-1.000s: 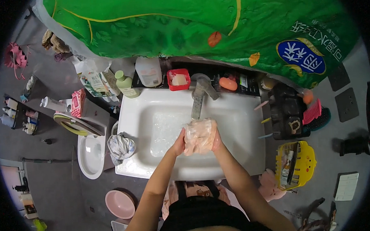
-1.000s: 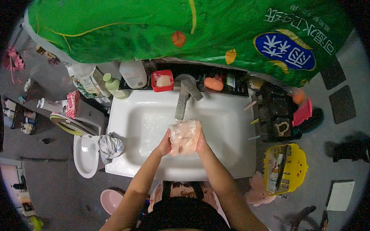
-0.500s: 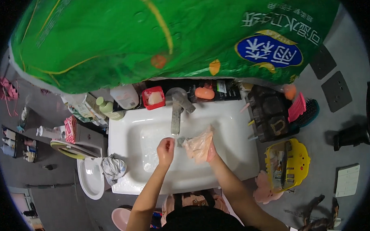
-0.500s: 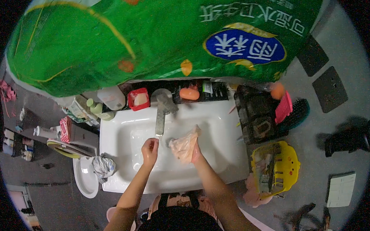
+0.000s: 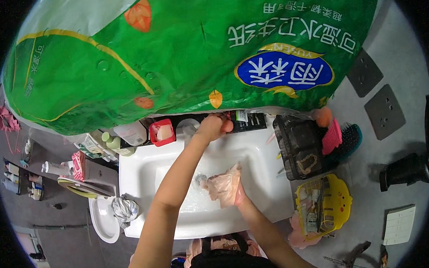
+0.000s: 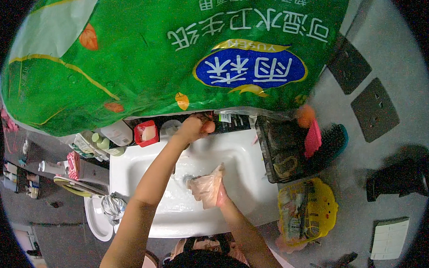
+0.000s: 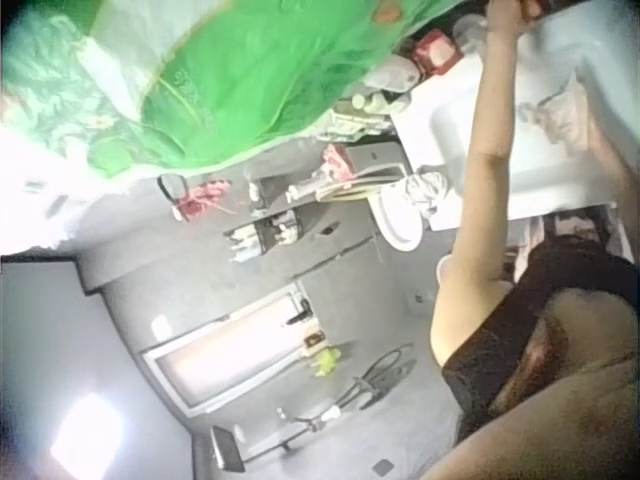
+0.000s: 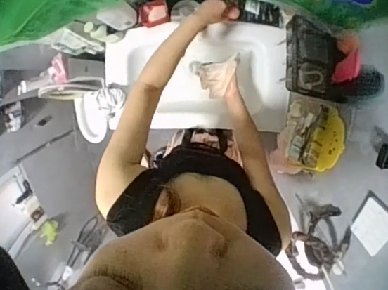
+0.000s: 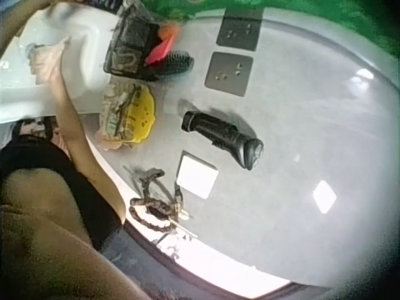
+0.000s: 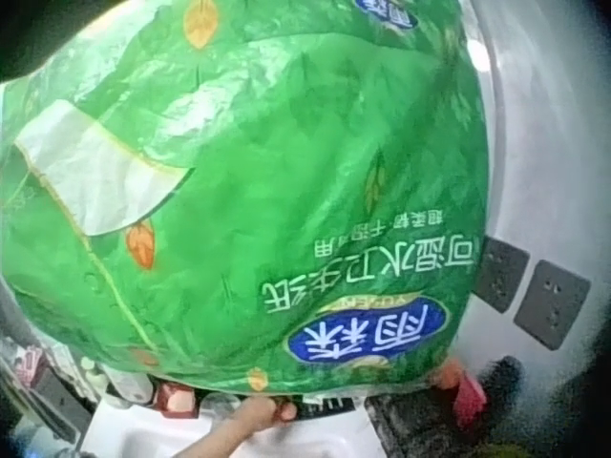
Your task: The person rinses a cloth under the faucet, rubs a bar of soap over it, and lathers the cloth by hand in the sink.
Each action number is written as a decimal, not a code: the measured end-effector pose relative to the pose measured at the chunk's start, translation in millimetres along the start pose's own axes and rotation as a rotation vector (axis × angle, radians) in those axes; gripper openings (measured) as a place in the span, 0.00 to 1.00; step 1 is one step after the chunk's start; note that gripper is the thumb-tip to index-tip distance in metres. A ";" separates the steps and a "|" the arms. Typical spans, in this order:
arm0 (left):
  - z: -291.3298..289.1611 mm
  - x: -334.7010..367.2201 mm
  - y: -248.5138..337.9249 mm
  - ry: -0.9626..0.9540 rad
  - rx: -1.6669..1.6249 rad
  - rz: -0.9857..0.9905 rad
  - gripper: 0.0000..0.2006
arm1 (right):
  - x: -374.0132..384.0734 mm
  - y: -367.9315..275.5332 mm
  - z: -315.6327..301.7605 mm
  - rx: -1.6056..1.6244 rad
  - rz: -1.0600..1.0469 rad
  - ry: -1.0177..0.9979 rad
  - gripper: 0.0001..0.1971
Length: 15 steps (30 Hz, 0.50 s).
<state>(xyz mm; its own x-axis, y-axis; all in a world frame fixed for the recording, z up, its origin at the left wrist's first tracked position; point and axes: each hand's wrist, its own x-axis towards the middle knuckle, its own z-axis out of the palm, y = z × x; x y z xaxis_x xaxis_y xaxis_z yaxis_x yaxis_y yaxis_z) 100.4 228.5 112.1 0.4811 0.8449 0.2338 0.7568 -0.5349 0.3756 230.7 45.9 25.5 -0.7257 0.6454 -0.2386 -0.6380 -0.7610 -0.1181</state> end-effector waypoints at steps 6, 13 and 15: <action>-20.5 12.4 21.4 -0.317 0.184 -0.135 0.26 | 3.9 -2.7 10.9 0.046 0.026 -0.035 0.41; -20.0 13.5 22.8 -0.417 0.144 -0.156 0.14 | -8.0 -5.2 33.3 -0.006 -0.013 0.001 0.35; -17.7 13.1 19.4 -0.432 0.112 -0.151 0.12 | -8.4 -3.8 33.7 0.020 -0.016 0.003 0.35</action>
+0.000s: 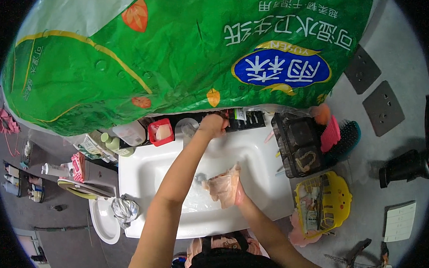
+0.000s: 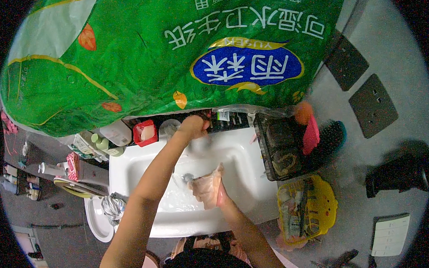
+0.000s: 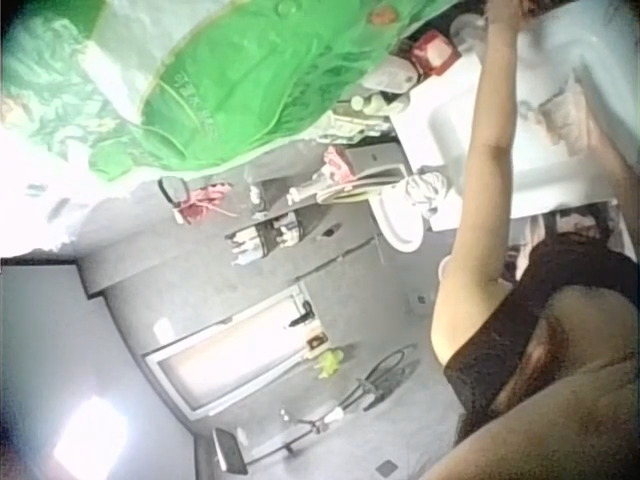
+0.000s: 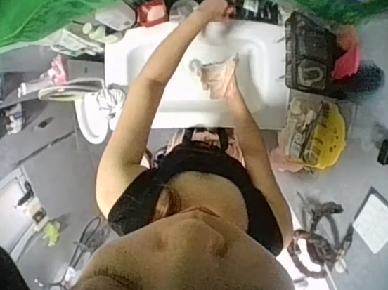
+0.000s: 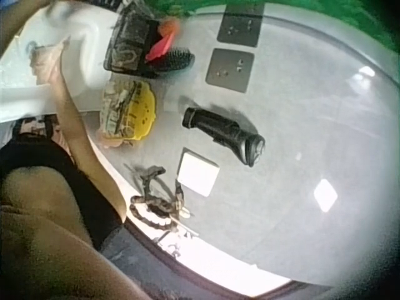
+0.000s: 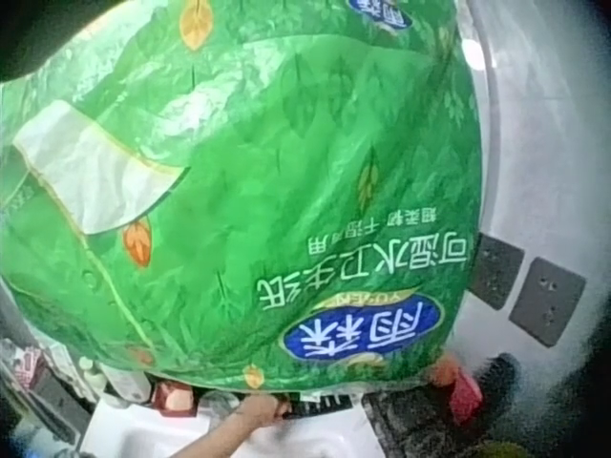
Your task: The person rinses a cloth under the faucet, rubs a bar of soap over it, and lathers the cloth by hand in the sink.
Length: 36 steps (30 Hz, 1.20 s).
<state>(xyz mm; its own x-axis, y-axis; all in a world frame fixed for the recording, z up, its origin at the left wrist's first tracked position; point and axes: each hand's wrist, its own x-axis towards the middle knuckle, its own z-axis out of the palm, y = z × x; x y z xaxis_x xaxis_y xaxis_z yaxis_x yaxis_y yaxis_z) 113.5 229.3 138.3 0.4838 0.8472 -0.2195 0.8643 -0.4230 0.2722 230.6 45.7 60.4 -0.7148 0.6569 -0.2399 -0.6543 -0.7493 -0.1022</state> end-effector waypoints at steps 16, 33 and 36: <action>13.6 -17.8 -28.2 0.746 0.051 0.109 0.08 | 7.5 12.5 -26.7 0.002 0.068 -0.075 0.43; 190.3 -269.0 -2.3 0.836 -1.576 -0.807 0.13 | 99.3 65.0 -12.5 -0.099 0.154 0.047 0.35; 197.1 -270.4 -19.7 0.794 -1.788 -1.007 0.16 | 109.2 72.9 -15.5 -0.084 0.043 0.209 0.36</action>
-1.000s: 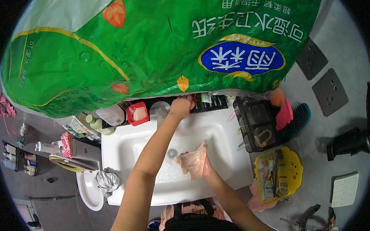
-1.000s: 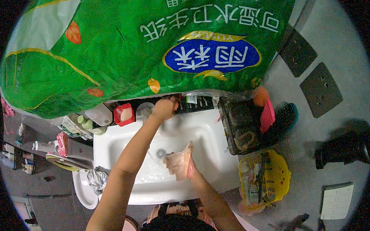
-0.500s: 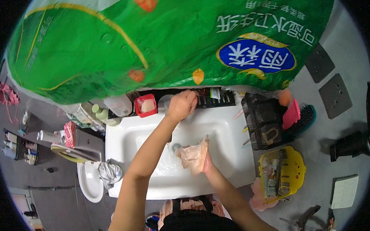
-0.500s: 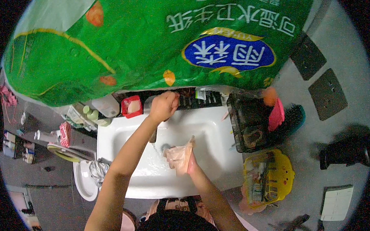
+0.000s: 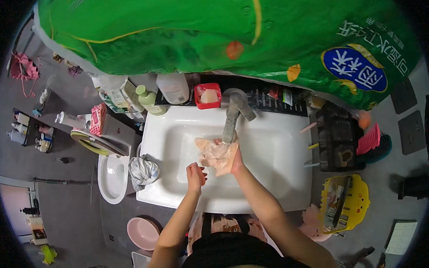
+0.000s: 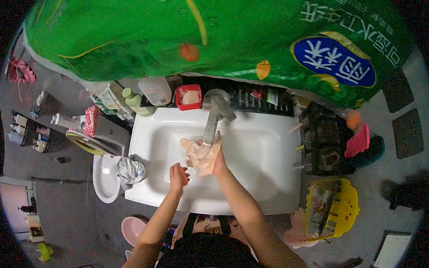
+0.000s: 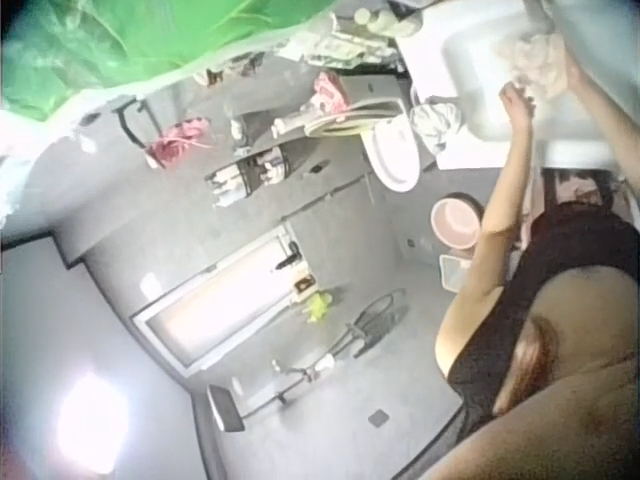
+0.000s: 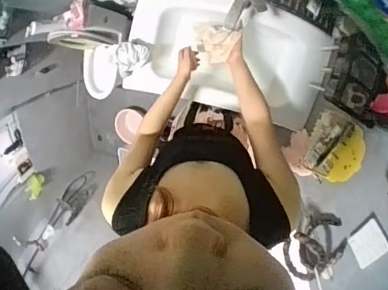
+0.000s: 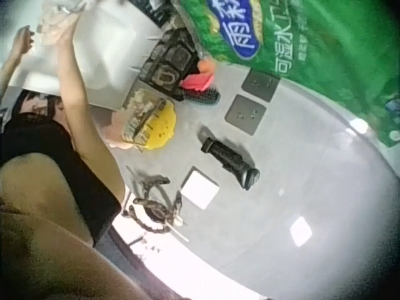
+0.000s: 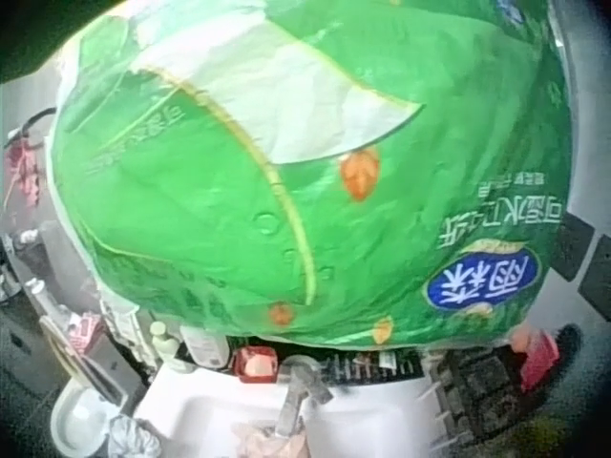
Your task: The person rinses a cloth under the faucet, rubs a bar of soap over it, and lathers the cloth by hand in the sink.
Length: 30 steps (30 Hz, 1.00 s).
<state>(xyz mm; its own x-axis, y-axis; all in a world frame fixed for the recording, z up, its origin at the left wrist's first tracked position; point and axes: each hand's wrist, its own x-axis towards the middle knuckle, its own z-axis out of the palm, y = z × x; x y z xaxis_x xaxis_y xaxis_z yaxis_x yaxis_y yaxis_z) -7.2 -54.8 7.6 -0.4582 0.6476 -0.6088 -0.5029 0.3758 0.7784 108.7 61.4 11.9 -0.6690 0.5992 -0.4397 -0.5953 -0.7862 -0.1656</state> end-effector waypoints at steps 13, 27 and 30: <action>33.0 37.1 -35.2 -0.180 0.419 0.502 0.23 | 2.3 9.1 -77.2 -0.158 -0.055 -0.025 0.17; 70.3 65.3 -38.0 -0.537 -0.694 -0.227 0.21 | 12.0 0.5 -60.2 -0.461 -0.219 0.351 0.19; 86.8 21.9 -35.8 -0.345 0.006 0.038 0.17 | 18.2 -11.8 -81.5 -0.226 -0.156 0.274 0.17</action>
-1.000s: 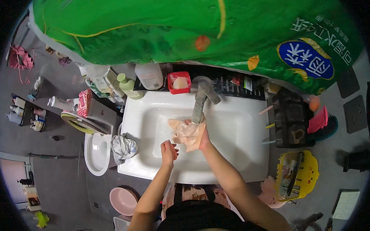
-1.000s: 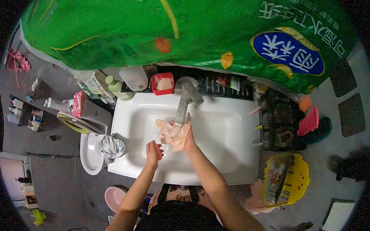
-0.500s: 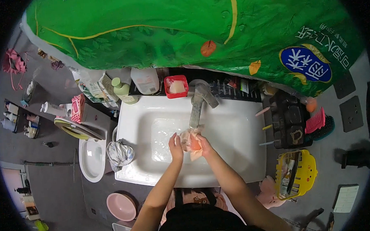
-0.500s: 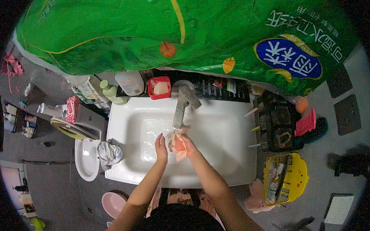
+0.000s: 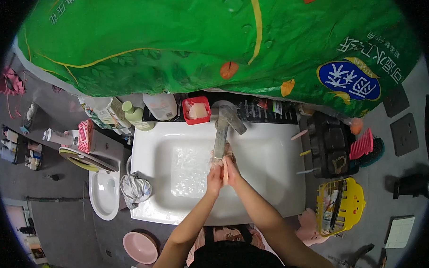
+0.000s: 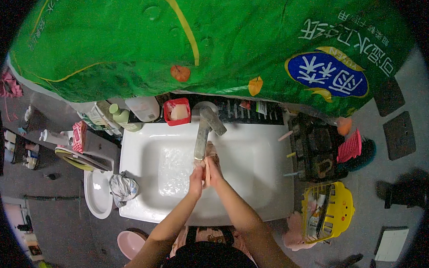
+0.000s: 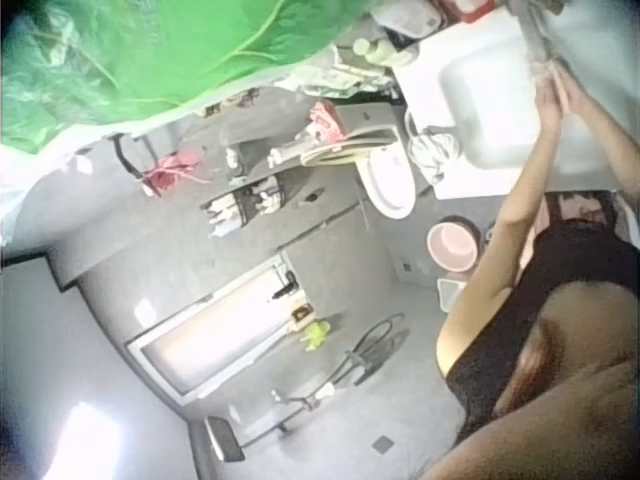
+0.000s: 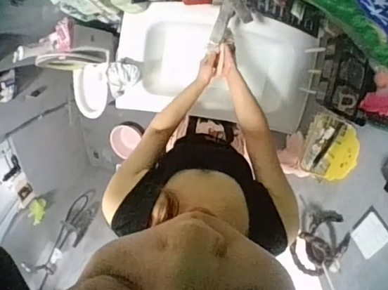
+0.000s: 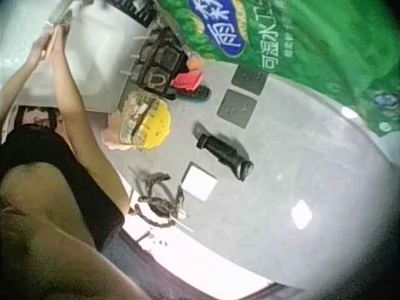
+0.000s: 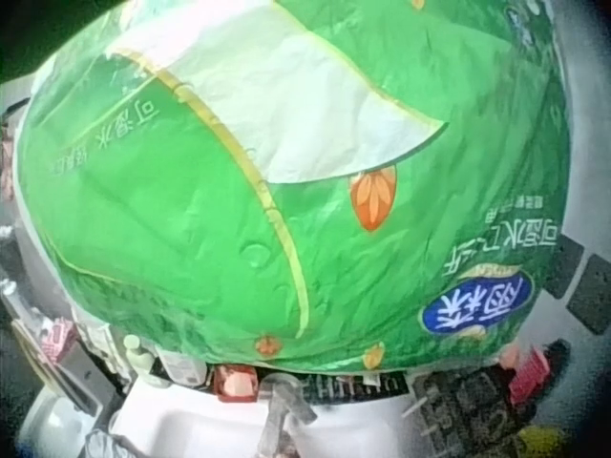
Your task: The person rinses a cloth under the faucet, rubs a bar of soap over it, and lathers the cloth by hand in the sink.
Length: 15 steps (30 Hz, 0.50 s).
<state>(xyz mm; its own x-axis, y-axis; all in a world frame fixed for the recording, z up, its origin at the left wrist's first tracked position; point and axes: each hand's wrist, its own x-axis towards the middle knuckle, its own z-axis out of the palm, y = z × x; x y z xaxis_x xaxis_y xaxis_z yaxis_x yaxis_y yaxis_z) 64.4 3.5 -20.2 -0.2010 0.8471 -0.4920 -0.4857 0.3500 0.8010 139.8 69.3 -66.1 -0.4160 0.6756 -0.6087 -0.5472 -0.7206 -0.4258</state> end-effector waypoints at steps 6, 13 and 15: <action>-34.5 14.2 -2.0 0.009 -0.114 0.140 0.14 | -18.5 20.9 28.1 -0.275 -0.061 0.145 0.19; -23.9 32.8 -1.0 -0.398 -0.860 -0.285 0.22 | -43.7 -8.9 32.4 -1.086 -0.323 0.200 0.21; -18.3 34.7 1.0 -0.407 -0.937 -0.326 0.22 | -54.6 -19.0 41.1 -1.689 -0.615 0.261 0.20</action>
<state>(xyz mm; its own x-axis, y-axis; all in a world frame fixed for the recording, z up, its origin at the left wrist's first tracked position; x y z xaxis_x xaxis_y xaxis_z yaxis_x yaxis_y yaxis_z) 41.3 25.9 -42.7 0.2706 0.8987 -0.3452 -0.9590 0.2831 -0.0147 143.1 52.6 2.8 -0.2584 0.9576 -0.1274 0.7504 0.1159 -0.6508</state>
